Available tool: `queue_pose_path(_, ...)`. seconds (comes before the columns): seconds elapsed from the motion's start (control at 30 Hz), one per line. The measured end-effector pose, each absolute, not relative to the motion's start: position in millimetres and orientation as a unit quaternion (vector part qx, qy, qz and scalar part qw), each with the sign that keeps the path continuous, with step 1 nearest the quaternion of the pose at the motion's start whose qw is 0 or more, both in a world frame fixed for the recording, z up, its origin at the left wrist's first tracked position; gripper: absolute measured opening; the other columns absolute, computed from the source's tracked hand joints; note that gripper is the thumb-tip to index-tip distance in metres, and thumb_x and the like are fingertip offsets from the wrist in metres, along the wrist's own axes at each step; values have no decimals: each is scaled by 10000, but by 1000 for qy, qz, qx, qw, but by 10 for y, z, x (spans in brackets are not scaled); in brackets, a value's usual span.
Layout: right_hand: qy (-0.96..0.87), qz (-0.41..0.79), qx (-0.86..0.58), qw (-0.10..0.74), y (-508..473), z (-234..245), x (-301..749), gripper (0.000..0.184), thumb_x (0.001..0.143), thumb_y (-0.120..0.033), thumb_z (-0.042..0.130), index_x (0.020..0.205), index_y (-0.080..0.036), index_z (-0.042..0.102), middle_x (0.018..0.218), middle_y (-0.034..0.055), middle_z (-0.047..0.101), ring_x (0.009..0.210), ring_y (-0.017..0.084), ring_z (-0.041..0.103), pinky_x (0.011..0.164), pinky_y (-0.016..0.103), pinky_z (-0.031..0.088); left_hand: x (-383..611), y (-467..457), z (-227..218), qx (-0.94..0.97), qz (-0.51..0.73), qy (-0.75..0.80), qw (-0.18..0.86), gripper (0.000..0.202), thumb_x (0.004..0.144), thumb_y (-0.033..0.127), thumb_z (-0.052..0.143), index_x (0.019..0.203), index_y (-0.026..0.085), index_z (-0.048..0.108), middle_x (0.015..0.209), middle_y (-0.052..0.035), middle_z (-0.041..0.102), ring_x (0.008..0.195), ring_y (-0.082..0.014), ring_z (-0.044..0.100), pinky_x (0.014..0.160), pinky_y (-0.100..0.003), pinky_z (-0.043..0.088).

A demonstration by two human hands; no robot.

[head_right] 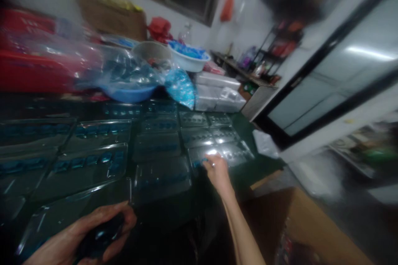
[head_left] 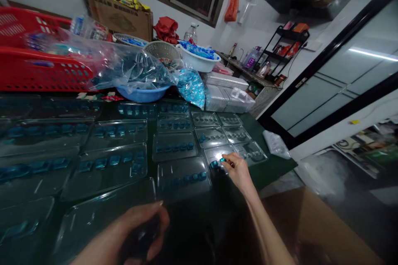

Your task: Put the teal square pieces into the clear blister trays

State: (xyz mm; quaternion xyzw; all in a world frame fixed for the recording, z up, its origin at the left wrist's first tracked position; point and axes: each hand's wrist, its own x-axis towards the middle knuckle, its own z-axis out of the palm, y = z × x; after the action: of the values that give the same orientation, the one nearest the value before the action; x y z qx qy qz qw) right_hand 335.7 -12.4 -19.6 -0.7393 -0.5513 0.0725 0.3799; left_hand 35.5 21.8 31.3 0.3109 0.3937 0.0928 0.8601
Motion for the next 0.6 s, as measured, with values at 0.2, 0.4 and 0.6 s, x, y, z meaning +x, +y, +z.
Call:
queue_pose_path(0.2, -582, 26, -757, 296, -100, -305, 3372, 195, 746, -195, 504, 886, -151, 632, 756, 61, 553, 636, 136, 500, 622, 251, 392, 329, 306, 306, 290, 95, 411, 859, 297, 726, 403, 498, 766, 117, 565, 469, -36, 471, 312, -37, 261, 312, -149, 155)
queue_pose_path(0.4, -574, -10, -782, 244, -124, -322, 3351, 195, 773, -215, 470, 856, -152, 635, 727, 58, 529, 593, 123, 490, 586, 230, 386, 327, 321, 242, 270, 105, 399, 870, 316, 742, 413, 483, 779, 112, 573, 516, -50, 478, 349, -52, 313, 319, -149, 153)
queue_pose_path(0.6, -573, -23, -793, 206, -160, -328, 3366, 208, 792, -199, 438, 880, -152, 621, 744, 52, 534, 631, 123, 502, 614, 219, 394, 312, 331, 220, 265, 102, 403, 870, 330, 751, 422, 471, 805, 114, 577, 527, -51, 476, 371, -51, 299, 332, -148, 157)
